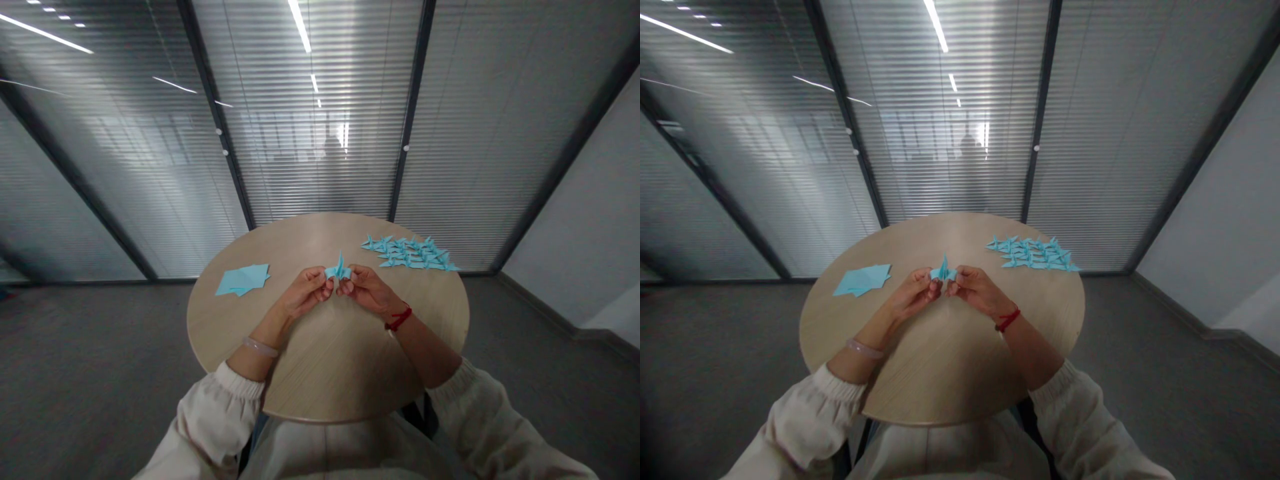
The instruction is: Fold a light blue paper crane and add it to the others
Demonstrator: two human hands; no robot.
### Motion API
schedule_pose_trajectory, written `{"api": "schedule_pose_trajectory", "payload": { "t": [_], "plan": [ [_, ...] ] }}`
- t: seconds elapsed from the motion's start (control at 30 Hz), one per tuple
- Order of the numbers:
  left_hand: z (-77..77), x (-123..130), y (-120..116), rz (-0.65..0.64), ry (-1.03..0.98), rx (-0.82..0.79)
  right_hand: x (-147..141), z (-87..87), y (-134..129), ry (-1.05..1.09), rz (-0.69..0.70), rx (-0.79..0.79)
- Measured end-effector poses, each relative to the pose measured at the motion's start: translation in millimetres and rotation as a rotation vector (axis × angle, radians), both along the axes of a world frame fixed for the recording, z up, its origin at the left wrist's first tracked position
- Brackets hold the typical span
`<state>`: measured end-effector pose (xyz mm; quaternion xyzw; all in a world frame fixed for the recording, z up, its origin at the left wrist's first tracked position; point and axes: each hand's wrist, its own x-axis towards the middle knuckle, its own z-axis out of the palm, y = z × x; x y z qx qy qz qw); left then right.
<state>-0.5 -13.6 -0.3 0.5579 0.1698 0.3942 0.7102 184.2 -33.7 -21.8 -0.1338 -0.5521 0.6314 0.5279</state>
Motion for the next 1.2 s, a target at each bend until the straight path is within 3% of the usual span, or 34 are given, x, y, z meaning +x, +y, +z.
{"api": "schedule_pose_trajectory", "payload": {
  "t": [0.17,0.6,0.8,0.97,1.1,1.2],
  "plan": [
    [-1.9,-2,2,-0.021,-0.044,-0.016,1,-2.8,3,0.045,-0.015,-0.003],
    [8.8,0,-10,0.188,-0.041,0.113,1,-3.5,6,0.065,-0.068,0.027],
    [9.6,0,-11,0.132,0.033,0.132,1,2.9,2,0.084,-0.099,0.014],
    [10.5,1,-5,0.153,-0.047,0.136,3,8.8,-1,0.096,0.006,0.005],
    [9.4,1,3,0.295,-0.046,0.147,3,8.5,0,0.053,0.088,-0.043],
    [11.6,2,1,0.332,-0.026,0.176,3,7.6,1,0.006,0.131,-0.094]
  ]
}}
